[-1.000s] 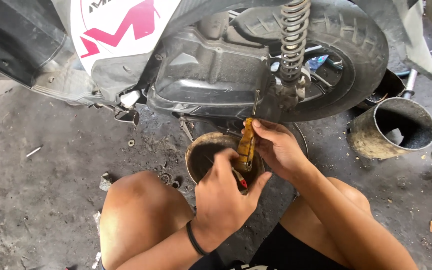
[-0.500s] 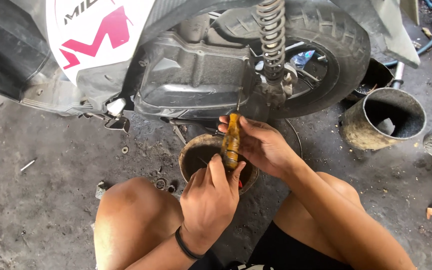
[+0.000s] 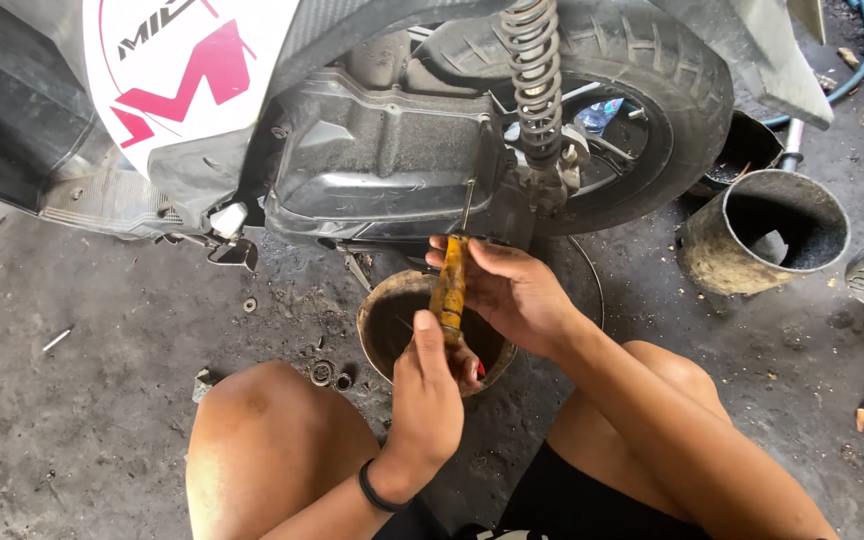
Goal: The person uses a screwdriver to loosen and remove screws from the motorcycle's engine casing. They place the removed screws into a bucket on the floor and continue to work on the casing.
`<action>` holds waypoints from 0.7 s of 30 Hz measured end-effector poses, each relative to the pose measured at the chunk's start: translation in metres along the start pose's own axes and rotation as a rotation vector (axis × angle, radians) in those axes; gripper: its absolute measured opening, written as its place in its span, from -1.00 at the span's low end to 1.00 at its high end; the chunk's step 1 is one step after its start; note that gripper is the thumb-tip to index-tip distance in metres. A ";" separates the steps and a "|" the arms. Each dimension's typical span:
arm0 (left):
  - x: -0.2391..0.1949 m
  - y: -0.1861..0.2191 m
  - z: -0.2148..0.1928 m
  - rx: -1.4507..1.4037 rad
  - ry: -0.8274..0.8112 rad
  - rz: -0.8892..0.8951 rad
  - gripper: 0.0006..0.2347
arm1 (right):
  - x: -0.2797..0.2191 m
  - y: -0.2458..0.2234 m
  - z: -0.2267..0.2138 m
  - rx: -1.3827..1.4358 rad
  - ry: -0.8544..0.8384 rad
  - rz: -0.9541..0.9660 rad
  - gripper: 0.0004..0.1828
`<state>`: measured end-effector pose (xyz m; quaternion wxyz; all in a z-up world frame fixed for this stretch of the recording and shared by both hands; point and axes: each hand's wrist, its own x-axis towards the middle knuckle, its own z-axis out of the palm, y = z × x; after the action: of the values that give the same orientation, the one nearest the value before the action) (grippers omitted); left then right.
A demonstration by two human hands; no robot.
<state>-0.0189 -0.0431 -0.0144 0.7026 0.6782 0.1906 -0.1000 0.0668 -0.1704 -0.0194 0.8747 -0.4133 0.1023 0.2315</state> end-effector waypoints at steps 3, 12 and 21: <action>0.003 -0.004 0.000 -0.195 -0.071 -0.100 -0.38 | 0.006 0.005 -0.007 0.037 -0.006 -0.031 -0.62; -0.010 0.031 -0.004 -0.027 0.033 -0.197 -0.48 | 0.014 0.018 -0.011 -0.004 0.095 -0.136 -0.72; -0.009 -0.001 -0.019 1.104 0.414 1.092 -0.71 | 0.006 0.011 -0.007 -0.015 0.146 -0.134 -0.80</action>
<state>-0.0305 -0.0251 -0.0119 0.1660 0.9300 -0.1185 0.3057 0.0673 -0.1681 -0.0337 0.8753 -0.4416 0.1363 0.1423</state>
